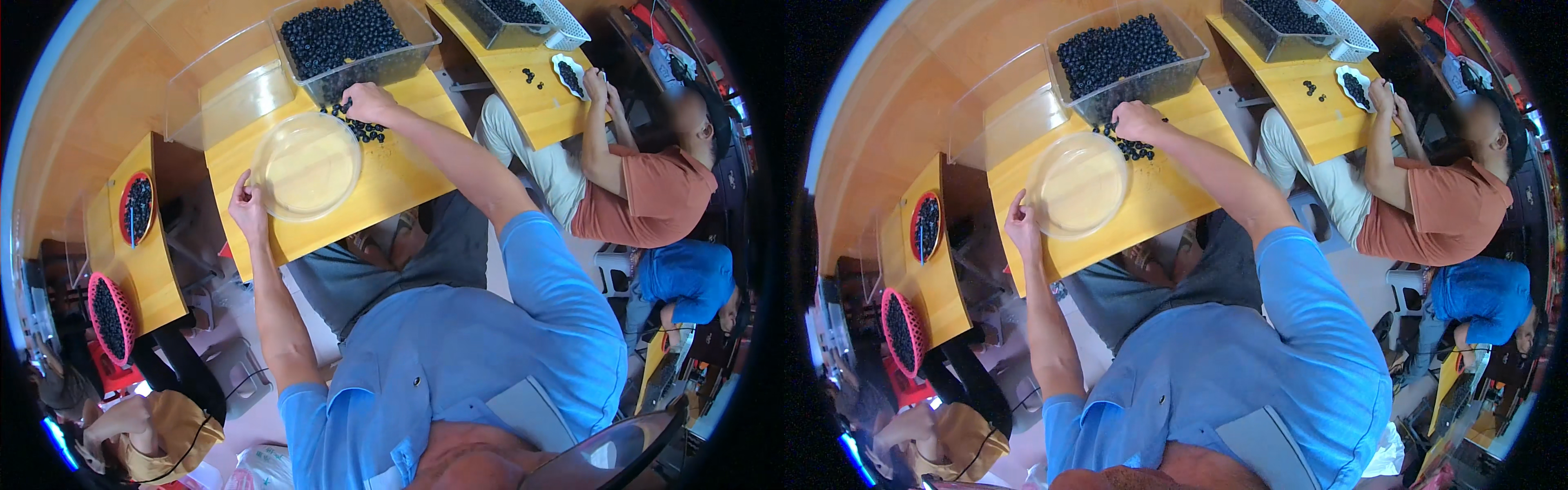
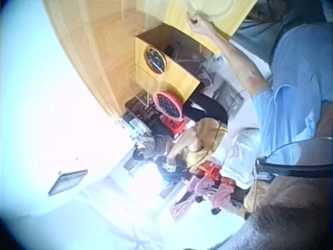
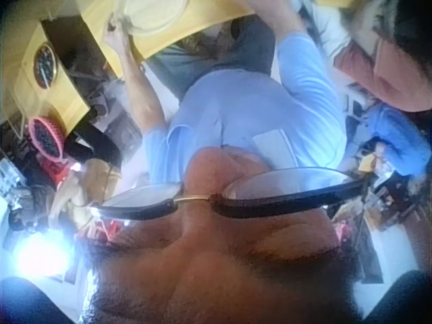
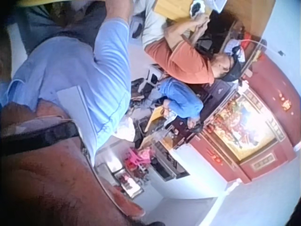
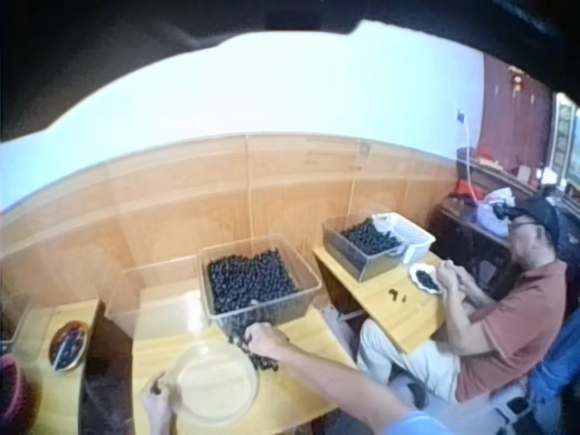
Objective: The person takes off eyeglasses, scoops small black items from a container onto the table, and pierces them individually using a handheld tool before placing them onto a round clear plate.
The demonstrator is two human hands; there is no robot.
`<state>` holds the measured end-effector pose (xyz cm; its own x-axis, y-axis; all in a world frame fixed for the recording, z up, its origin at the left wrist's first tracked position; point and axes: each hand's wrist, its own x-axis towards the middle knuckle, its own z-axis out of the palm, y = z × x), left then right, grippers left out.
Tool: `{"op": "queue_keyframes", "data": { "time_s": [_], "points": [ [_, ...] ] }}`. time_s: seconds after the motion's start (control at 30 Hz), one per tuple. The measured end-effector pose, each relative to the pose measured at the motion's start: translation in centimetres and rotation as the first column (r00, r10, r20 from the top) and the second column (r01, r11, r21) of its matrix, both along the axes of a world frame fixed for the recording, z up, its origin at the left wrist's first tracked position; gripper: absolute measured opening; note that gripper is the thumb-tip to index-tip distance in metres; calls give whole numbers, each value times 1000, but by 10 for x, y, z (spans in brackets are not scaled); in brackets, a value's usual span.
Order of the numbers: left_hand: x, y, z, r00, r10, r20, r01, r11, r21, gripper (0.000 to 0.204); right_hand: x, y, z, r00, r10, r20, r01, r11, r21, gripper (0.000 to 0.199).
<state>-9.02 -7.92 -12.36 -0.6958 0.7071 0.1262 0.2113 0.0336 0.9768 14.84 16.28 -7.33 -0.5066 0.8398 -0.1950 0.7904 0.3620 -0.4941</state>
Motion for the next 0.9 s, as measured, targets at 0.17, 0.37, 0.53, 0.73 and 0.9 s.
{"op": "queue_keyframes", "data": {
  "time_s": [0.17,0.37,0.53,0.73,0.9],
  "points": [
    [-2,0,-3,999,7,-32,-7,1000,-9,40,-4,-10,1,1000,-26,-7,27,996,79,34],
    [-4,-1,-8,998,-8,-69,9,1000,11,38,-7,-12,11,990,-126,-65,127,992,5,38],
    [-2,2,-7,997,-6,-81,6,1000,0,37,0,-2,20,967,-161,-197,78,926,-370,62],
    [-6,2,-11,998,0,-57,0,1000,9,36,21,-6,34,879,-212,-428,59,937,-344,56],
    [-4,1,-7,999,12,-48,-10,999,40,36,89,4,62,890,20,-455,-19,1000,7,36]
  ]
}}
